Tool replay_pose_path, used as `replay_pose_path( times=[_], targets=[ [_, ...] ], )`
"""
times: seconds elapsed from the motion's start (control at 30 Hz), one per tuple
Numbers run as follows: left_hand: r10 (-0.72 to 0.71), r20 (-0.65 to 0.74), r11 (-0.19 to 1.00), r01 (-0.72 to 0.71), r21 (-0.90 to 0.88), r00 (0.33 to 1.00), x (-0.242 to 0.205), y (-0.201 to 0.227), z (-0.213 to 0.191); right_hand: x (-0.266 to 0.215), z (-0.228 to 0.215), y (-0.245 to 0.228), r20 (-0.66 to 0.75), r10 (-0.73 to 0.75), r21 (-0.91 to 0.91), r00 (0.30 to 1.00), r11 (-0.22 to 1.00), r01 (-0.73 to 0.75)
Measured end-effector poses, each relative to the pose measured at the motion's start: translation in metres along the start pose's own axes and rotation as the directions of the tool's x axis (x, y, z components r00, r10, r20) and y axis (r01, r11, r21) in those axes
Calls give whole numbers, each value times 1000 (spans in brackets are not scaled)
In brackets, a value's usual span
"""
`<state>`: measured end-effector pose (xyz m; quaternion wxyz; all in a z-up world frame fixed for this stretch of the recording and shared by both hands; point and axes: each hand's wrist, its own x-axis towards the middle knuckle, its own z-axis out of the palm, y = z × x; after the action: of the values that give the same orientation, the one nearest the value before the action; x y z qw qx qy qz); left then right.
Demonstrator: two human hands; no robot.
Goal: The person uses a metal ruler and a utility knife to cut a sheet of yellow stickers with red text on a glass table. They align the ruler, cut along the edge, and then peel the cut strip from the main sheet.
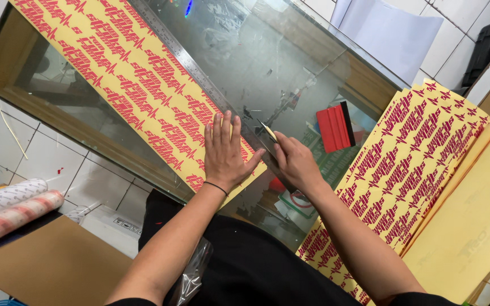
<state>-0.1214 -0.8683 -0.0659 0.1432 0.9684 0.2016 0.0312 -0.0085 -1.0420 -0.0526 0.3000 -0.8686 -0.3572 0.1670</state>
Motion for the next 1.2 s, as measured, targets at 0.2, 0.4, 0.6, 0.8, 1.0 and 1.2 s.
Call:
replay_pose_path(
  times=[0.2, 0.4, 0.6, 0.8, 1.0, 1.2],
  targets=[
    [-2, 2, 1000, 2, -12, 1000, 0, 0, 0, 2, 4, 0, 53, 18, -46, 998, 999, -15],
    [0, -8, 1000, 0, -14, 1000, 0, 0, -2, 5, -3, 6, 51, -13, -42, 999, 999, 15],
    [2, -8, 1000, -2, 7, 1000, 0, 0, -3, 6, -9, 5, 37, 6, -19, 999, 1000, -5],
    [1, 13, 1000, -1, 1, 1000, 1, -1, -3, 5, -17, 14, -6, 33, 23, 999, 999, -33],
    [0, 28, 1000, 0, 2, 1000, 1, 0, -3, 1, -9, 6, 20, -1, -6, 1000, 1000, 1],
    [-3, 38, 1000, 3, 2, 999, 2, -1, 0, 1, 2, -20, 99, 27, -99, 995, 995, -17]
  ],
)
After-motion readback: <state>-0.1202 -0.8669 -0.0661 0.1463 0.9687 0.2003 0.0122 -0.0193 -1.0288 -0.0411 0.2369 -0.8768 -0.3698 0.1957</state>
